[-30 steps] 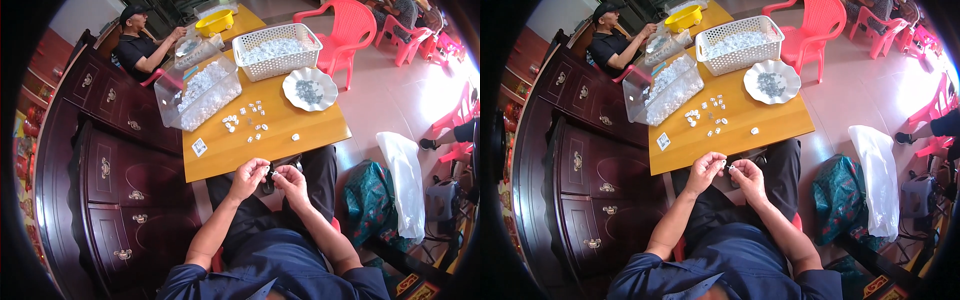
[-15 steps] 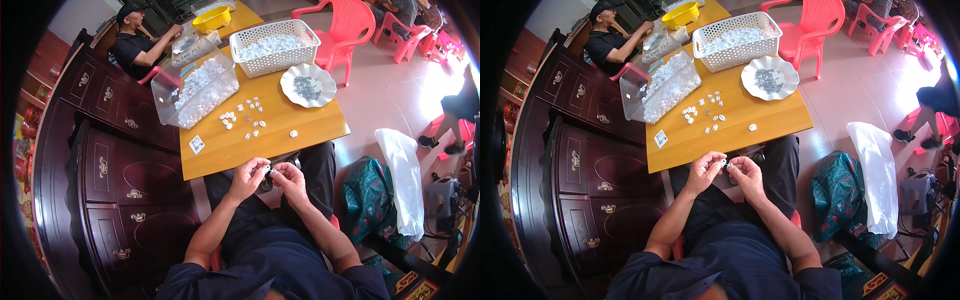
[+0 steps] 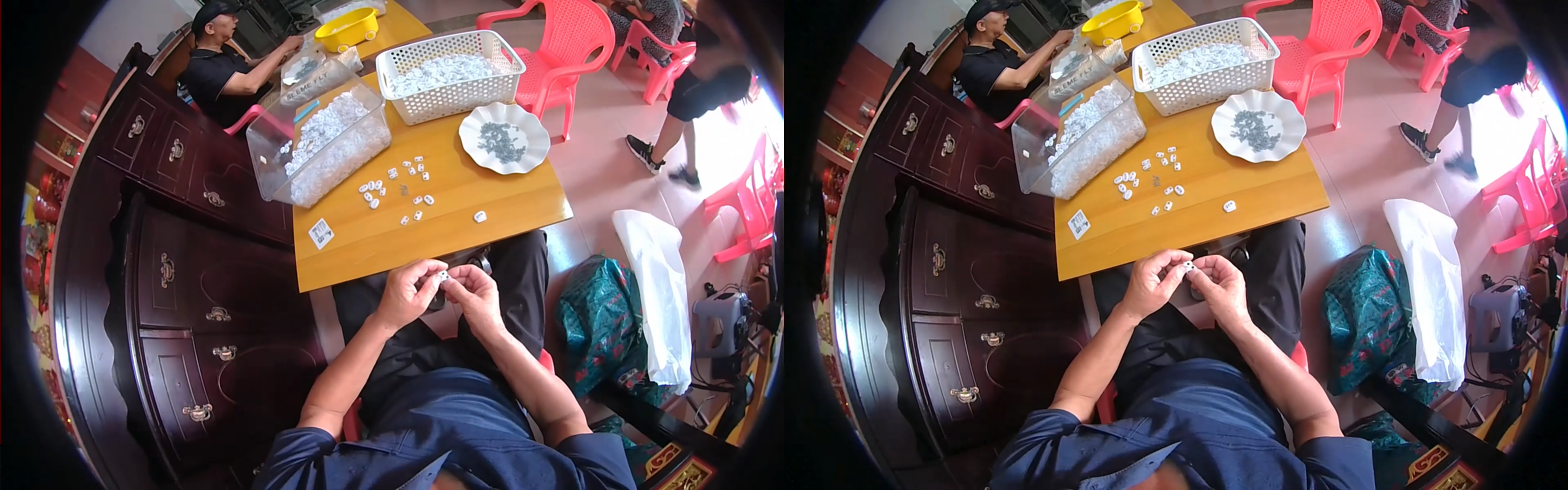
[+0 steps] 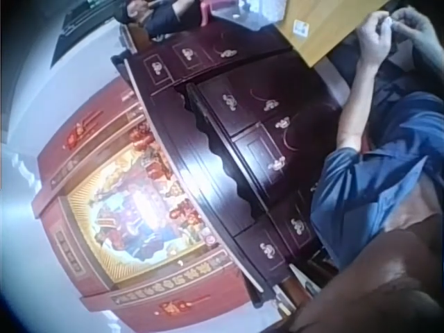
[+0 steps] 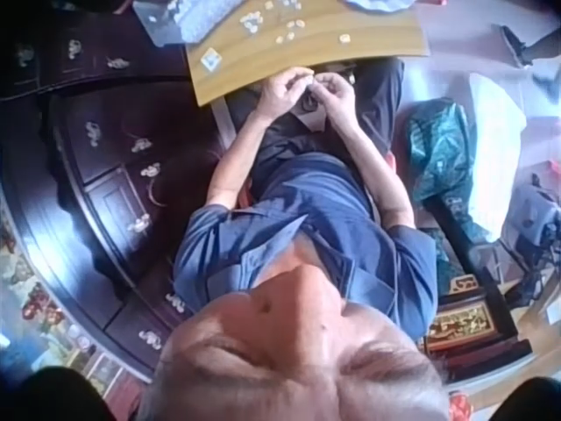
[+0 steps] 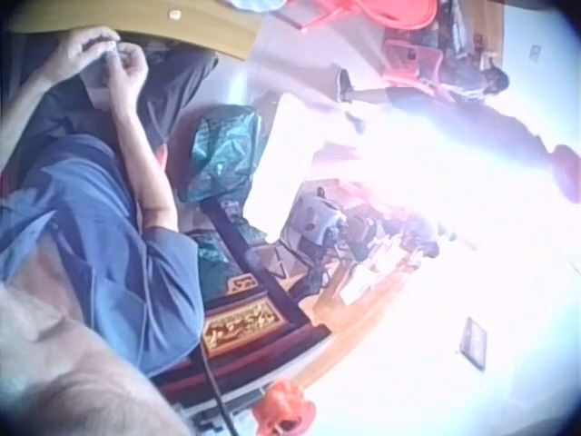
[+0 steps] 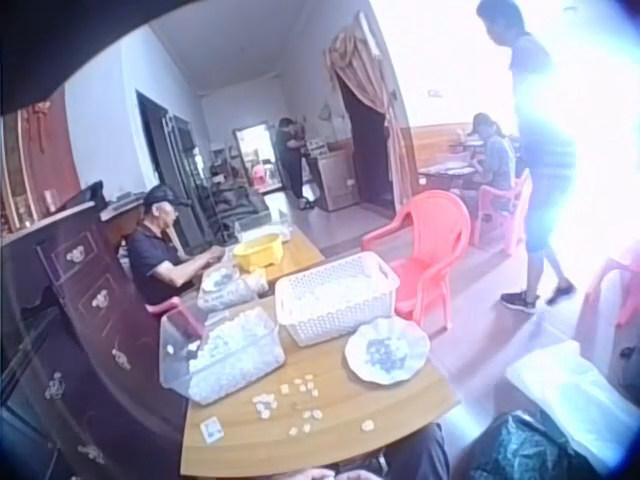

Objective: Assembling small white plastic components by hand on a table.

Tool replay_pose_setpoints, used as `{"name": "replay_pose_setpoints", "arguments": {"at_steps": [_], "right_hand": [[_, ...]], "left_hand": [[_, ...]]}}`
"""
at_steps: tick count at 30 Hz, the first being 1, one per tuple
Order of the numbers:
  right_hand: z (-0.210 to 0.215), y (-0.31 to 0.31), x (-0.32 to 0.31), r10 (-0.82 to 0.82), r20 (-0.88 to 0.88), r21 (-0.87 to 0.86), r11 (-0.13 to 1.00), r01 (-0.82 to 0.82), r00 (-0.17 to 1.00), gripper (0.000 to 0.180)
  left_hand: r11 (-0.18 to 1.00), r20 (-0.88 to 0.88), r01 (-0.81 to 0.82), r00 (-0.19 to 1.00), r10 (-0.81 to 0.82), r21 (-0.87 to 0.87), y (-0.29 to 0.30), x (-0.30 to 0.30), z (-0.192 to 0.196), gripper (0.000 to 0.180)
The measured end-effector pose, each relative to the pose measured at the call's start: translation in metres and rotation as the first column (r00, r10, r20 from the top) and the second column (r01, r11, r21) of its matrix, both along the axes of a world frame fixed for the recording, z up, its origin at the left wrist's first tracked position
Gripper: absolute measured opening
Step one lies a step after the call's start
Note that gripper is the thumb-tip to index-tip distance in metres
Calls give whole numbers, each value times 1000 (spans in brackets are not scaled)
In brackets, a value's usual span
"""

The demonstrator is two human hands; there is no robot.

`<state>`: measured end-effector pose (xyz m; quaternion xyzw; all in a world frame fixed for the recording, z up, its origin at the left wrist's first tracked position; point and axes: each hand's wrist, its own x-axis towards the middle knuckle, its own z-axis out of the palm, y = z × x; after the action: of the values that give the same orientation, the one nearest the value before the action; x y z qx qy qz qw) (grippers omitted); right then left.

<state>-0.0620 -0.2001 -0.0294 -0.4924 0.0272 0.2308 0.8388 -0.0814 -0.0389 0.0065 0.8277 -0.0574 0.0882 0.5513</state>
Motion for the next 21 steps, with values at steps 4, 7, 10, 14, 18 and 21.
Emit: {"name": "replay_pose_setpoints", "arguments": {"at_steps": [4,7,10,14,18,21], "right_hand": [[-1,-1,0,2,-3,17,1000,-2,1000,12],[3,-3,1,48,-34,-19,999,-49,998,13],[-2,-6,3,97,-80,-2,995,-97,992,14],[-6,-6,4,121,-78,42,992,-118,990,16],[-6,-5,4,103,-131,98,991,-90,986,15],[-8,-4,3,95,-123,107,991,-82,988,14]], "left_hand": [[1000,-13,8,1000,-8,14,0,1,5,15],[996,20,44,999,-45,72,2,3,8,16],[989,19,80,996,-83,121,3,3,12,16],[981,3,98,995,-99,166,-1,0,20,29],[920,120,-6,992,-45,391,-10,0,18,42],[882,167,-44,985,-39,468,-8,1,9,40]]}}
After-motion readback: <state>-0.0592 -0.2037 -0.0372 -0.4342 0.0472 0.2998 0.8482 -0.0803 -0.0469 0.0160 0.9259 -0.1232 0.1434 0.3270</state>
